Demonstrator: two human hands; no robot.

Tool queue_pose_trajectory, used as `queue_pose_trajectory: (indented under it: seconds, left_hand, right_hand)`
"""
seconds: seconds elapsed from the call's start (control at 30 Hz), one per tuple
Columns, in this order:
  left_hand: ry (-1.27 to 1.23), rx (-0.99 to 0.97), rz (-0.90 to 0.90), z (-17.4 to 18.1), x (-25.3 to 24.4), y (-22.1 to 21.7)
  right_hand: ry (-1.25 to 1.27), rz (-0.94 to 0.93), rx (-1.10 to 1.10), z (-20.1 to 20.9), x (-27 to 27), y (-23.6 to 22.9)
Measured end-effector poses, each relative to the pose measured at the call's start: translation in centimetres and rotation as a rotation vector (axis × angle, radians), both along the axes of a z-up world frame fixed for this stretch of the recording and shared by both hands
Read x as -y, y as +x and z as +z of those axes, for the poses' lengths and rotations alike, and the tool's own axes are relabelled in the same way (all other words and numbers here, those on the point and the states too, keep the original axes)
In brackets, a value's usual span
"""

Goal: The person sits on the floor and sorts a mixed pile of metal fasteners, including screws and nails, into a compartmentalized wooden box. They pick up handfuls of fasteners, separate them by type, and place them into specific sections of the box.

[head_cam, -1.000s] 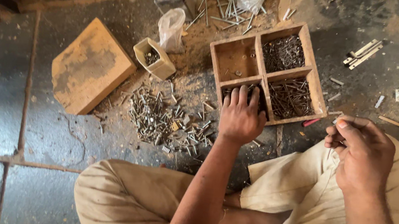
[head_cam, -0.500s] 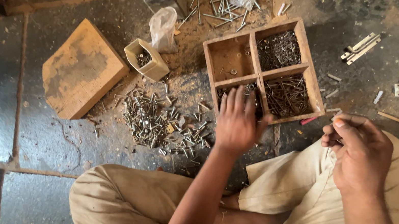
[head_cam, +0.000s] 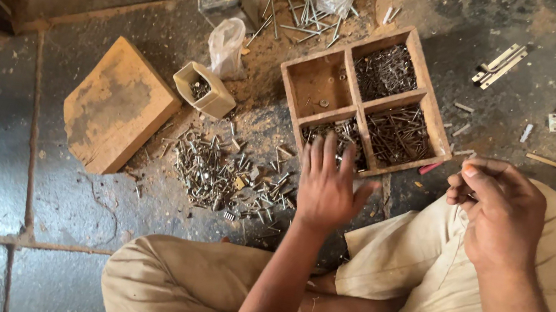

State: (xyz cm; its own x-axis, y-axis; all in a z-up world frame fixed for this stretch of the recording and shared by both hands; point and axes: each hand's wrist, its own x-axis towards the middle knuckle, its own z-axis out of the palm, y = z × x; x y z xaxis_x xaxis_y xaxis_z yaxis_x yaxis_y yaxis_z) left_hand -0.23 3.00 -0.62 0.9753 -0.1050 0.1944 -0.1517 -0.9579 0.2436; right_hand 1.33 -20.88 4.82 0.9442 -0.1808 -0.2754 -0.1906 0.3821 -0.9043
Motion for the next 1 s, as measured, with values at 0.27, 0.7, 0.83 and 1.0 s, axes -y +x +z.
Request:
queue_pose_trajectory:
  seconds: [0.27,0.7,0.83,1.0]
  left_hand:
    - [0.07,-0.435,-0.077,2.1,-0.6,3.3]
    - [-0.024,-0.364,-0.197,1.7,-1.9,4.5]
    - [0.004,-0.366,-0.258,1.1,-2.2,5.0]
    - [0.055,-0.529,-0.292,1.3,-3.1,6.4]
  right_hand:
    - [0.01,-0.024,0.016,0.1,-0.1,0.0]
    - [0.007,-0.014,0.001,0.1,0.1,0.2]
    - [0.044,-0.011,0.023,-0.5,0.6,0.1]
    - [0.004,-0.029,-0.009,-0.2,0.4,0.1]
